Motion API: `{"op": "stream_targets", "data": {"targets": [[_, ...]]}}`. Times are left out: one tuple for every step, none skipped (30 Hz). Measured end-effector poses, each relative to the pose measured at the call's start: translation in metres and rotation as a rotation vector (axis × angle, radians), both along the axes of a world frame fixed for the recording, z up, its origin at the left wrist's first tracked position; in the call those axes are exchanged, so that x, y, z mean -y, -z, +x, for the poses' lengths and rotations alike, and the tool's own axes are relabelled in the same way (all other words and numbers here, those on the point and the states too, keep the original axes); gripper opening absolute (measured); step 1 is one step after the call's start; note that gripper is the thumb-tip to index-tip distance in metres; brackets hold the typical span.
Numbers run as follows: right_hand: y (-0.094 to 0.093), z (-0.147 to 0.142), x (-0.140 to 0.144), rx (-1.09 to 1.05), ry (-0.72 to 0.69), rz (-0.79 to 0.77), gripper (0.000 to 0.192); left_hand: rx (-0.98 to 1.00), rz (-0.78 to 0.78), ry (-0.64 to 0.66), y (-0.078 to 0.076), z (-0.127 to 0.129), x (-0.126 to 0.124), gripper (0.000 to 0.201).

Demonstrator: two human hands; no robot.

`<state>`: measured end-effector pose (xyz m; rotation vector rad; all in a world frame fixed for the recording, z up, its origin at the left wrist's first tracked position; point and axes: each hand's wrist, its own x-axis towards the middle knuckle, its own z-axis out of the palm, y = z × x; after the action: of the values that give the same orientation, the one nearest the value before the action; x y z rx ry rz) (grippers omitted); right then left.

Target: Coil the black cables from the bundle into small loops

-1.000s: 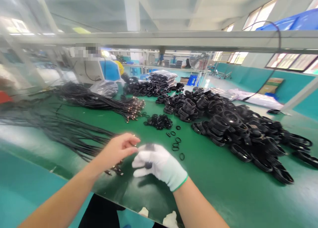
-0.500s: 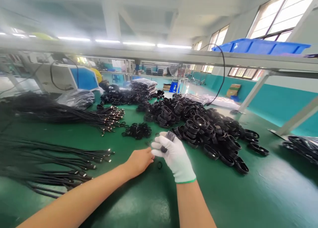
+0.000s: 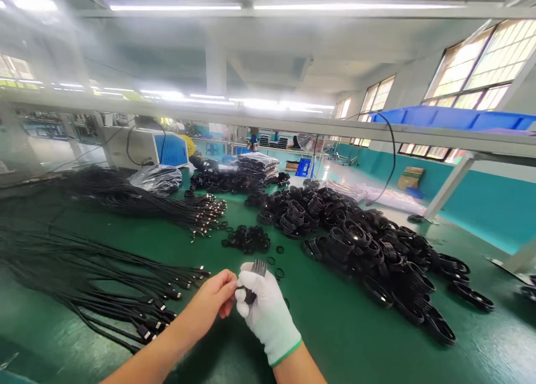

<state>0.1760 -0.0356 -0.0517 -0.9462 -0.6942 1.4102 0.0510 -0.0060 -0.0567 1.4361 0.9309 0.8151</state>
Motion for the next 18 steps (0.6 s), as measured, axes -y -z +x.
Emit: {"op": "stream_targets", "data": {"targets": [[0.001, -0.003, 0.003, -0.066, -0.067, 0.001, 0.046, 0.032, -0.008, -0.010, 0.000, -0.005, 0.002, 0.024], [0.001, -0.004, 0.006, -0.153, -0.163, 0.007, 0.048, 0.104, -0.043, -0.011, -0.001, -0.011, 0.005, 0.024], [0.001, -0.005, 0.008, -0.249, -0.282, 0.022, 0.048, 0.211, -0.101, -0.007, -0.005, -0.018, 0.007, 0.024], [-0.001, -0.005, 0.010, -0.335, -0.415, 0.041, 0.047, 0.333, -0.168, 0.010, -0.010, -0.025, 0.011, 0.023], [-0.003, -0.006, 0.011, -0.394, -0.537, 0.061, 0.045, 0.449, -0.228, 0.049, -0.015, -0.033, 0.013, 0.024], [-0.006, -0.006, 0.013, -0.413, -0.627, 0.084, 0.042, 0.533, -0.267, 0.108, -0.021, -0.041, 0.015, 0.025], [-0.011, -0.007, 0.013, -0.383, -0.679, 0.107, 0.039, 0.558, -0.278, 0.182, -0.026, -0.048, 0.016, 0.026], [-0.016, -0.008, 0.014, -0.327, -0.703, 0.125, 0.037, 0.508, -0.259, 0.260, -0.030, -0.055, 0.015, 0.027], [-0.021, -0.009, 0.014, -0.257, -0.704, 0.138, 0.035, 0.393, -0.210, 0.322, -0.033, -0.061, 0.013, 0.027], [-0.026, -0.009, 0.015, -0.187, -0.681, 0.147, 0.034, 0.228, -0.136, 0.361, -0.036, -0.066, 0.010, 0.024], [-0.029, -0.010, 0.015, -0.125, -0.644, 0.152, 0.032, 0.035, -0.043, 0.375, -0.038, -0.070, 0.006, 0.018], [-0.032, -0.010, 0.015, -0.072, -0.611, 0.150, 0.030, -0.162, 0.061, 0.376, -0.040, -0.073, 0.002, 0.012], [-0.033, -0.010, 0.015, -0.031, -0.578, 0.144, 0.029, -0.337, 0.165, 0.375, -0.043, -0.075, -0.001, 0.007], [-0.033, -0.010, 0.015, 0.004, -0.551, 0.138, 0.028, -0.475, 0.258, 0.378, -0.046, -0.076, -0.002, 0.007], [-0.032, -0.009, 0.014, 0.044, -0.524, 0.132, 0.029, -0.576, 0.329, 0.389, -0.049, -0.076, -0.003, 0.008], [-0.030, -0.008, 0.014, 0.102, -0.481, 0.124, 0.030, -0.641, 0.381, 0.396, -0.053, -0.076, -0.002, 0.009], [-0.029, -0.007, 0.013, 0.174, -0.417, 0.108, 0.033, -0.676, 0.421, 0.390, -0.057, -0.075, -0.002, 0.009], [-0.028, -0.006, 0.013, 0.245, -0.337, 0.085, 0.035, -0.688, 0.447, 0.375, -0.061, -0.073, -0.001, 0.009]]}}
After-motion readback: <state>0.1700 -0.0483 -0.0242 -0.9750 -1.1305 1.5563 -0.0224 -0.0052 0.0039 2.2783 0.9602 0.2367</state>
